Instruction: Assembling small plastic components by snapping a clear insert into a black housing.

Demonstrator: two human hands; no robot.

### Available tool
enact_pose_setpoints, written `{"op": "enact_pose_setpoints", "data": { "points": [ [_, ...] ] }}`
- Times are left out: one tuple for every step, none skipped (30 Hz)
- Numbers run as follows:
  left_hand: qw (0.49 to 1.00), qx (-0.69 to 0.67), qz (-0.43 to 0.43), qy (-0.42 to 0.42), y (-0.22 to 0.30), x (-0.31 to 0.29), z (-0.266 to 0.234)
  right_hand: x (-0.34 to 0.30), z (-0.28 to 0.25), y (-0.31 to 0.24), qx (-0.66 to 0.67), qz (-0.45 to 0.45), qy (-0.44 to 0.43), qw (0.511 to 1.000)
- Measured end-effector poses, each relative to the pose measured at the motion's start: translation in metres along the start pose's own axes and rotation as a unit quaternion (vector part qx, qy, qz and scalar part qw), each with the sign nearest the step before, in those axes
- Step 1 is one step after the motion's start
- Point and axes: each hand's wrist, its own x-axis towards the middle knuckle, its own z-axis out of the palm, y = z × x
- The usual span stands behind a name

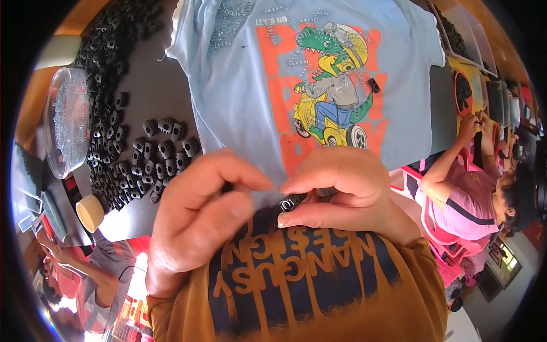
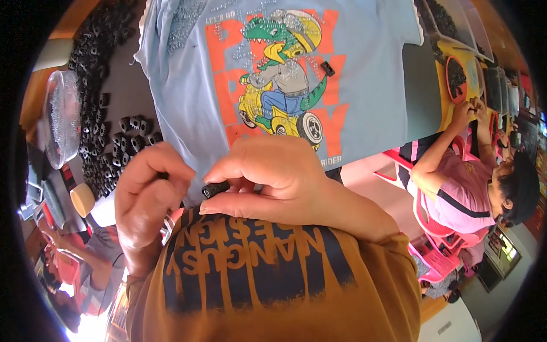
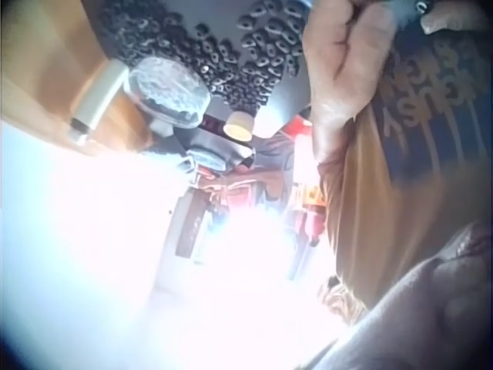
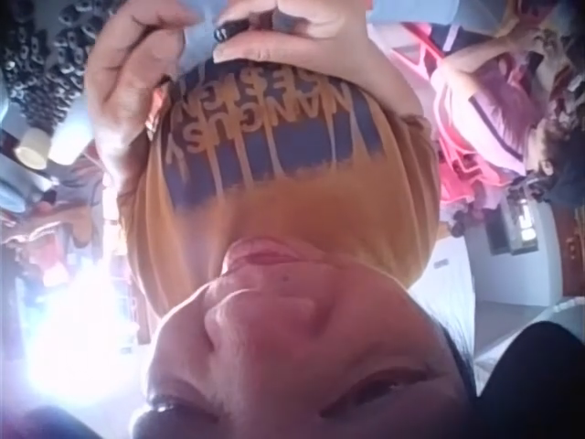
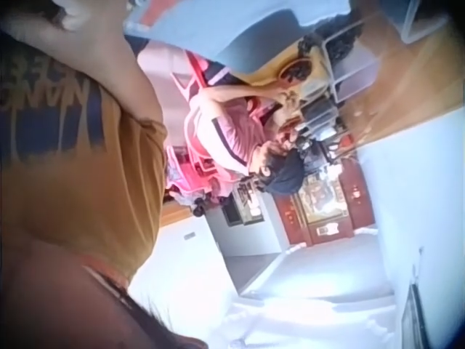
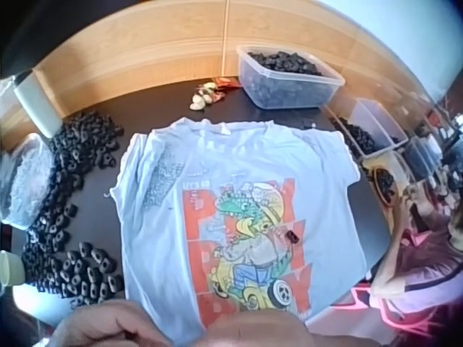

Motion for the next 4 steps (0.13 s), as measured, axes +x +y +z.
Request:
{"op": "enact_pose_setpoints", "data": {
  "points": [
    [0.998,-0.058,0.009,0.012,-0.0040,-0.0016,-0.0008,0.0005,0.0010,-0.0003,0.001,0.000,-0.002,1.000],
    [0.993,-0.116,0.018,0.023,-0.0070,-0.0029,-0.0009,0.0010,0.0017,-0.0006,0.025,0.004,-0.001,1.000],
    [0.993,-0.113,0.007,0.042,-0.0075,-0.0049,-0.0006,0.0013,0.0023,-0.0008,0.048,0.009,-0.001,0.999],
    [0.993,-0.102,-0.008,0.053,-0.0083,-0.0047,-0.0003,0.0011,0.0026,-0.0007,0.047,0.009,0.000,0.999]
  ]
}}
